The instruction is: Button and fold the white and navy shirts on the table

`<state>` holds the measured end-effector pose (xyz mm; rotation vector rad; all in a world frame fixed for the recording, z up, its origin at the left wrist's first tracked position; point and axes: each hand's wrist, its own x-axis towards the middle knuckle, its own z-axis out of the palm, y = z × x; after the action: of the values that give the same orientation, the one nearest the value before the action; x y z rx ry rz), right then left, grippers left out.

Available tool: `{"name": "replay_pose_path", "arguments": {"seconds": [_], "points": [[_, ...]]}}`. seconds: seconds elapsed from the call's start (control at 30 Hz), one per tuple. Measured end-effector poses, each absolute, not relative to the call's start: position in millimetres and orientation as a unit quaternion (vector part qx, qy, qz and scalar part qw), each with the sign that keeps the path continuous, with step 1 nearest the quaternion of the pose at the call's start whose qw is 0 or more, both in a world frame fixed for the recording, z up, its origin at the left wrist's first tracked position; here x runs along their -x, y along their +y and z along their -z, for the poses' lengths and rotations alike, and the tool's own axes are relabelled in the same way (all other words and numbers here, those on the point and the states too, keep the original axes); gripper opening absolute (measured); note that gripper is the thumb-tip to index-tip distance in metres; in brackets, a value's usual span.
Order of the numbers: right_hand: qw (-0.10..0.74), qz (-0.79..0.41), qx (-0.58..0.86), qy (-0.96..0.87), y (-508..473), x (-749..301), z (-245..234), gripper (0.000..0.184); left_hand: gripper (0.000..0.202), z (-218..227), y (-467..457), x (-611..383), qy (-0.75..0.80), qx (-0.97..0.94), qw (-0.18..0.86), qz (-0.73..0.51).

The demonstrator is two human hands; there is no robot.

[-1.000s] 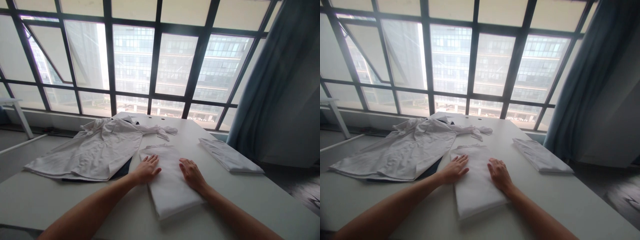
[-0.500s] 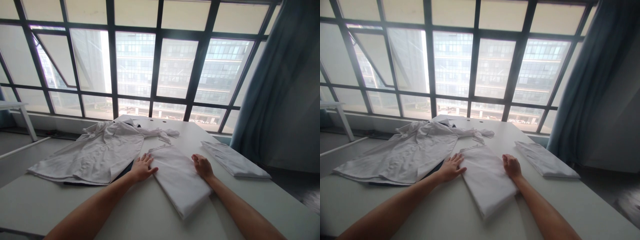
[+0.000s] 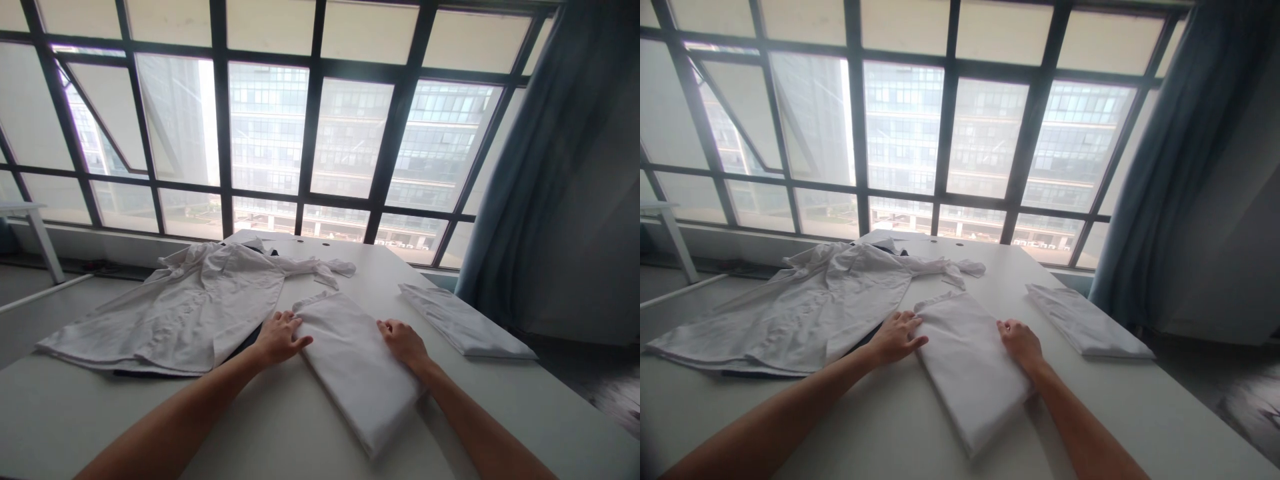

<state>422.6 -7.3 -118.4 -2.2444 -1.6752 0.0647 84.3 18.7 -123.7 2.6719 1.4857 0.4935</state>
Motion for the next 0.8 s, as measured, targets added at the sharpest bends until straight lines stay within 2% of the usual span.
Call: {"name": "replay_pose_path", "arguments": {"seconds": [0.13, 0.37, 0.43, 0.53, 0.67, 0.8], "points": [[0.143, -0.086, 0.806, -0.567, -3.5, -425.5, 116.5, 0.043, 0.054, 121.1, 17.9, -86.0, 0.476, -0.857, 0.025, -0.194], [0.148, -0.136, 0.783, -0.589, 2.3, -428.3, 113.5, 0.054, 0.045, 118.6, 13.0, -85.1, 0.442, -0.869, 0.06, -0.214], [0.144, -0.132, 0.774, -0.602, 7.4, -426.4, 109.3, 0.047, 0.044, 119.8, 12.5, -84.8, 0.438, -0.87, 0.066, -0.217], [0.144, -0.075, 0.776, -0.609, 18.4, -429.6, 96.0, 0.028, 0.047, 124.4, 11.9, -87.2, 0.442, -0.866, 0.07, -0.223], [0.16, 0.061, 0.804, -0.57, 30.9, -450.7, 71.4, 0.035, 0.054, 130.9, 9.1, -95.3, 0.477, -0.855, 0.061, -0.195], [0.157, 0.147, 0.791, -0.572, 40.8, -471.9, 54.6, 0.037, 0.051, 130.8, 6.6, -101.5, 0.482, -0.861, 0.056, -0.153]]}}
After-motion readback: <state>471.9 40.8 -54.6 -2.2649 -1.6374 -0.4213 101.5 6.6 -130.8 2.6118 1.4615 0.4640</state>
